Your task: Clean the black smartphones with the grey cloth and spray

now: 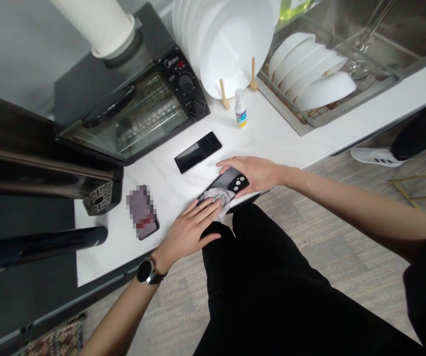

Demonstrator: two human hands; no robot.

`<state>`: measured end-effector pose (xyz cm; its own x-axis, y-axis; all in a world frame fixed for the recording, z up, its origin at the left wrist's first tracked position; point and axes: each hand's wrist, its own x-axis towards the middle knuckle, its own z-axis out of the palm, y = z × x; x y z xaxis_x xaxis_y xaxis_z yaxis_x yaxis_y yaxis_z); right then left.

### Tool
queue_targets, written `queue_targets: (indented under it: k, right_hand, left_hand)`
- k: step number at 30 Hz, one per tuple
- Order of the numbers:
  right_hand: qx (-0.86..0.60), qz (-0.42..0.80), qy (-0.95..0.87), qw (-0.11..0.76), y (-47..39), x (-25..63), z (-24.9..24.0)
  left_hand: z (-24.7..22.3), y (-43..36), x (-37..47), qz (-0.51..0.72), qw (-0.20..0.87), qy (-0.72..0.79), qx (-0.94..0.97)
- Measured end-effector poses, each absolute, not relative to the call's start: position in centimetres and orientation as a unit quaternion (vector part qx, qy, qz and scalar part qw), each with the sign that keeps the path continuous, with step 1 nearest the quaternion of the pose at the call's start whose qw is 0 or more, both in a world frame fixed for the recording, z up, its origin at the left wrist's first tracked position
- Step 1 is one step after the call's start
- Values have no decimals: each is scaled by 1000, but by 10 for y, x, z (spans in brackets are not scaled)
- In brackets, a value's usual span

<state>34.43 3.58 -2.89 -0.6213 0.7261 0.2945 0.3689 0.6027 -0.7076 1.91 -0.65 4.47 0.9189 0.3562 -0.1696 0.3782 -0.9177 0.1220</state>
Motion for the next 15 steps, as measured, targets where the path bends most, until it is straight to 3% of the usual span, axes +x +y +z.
queue_targets:
  k: [8,15]
  right_hand:
    - [-339,295,-845,290,34,344,-26]
    - [-352,249,-855,288,34,343,-27]
  left_hand:
    - [25,29,103,-28,77,174,981]
    - [32,22,80,-35,31,236,971]
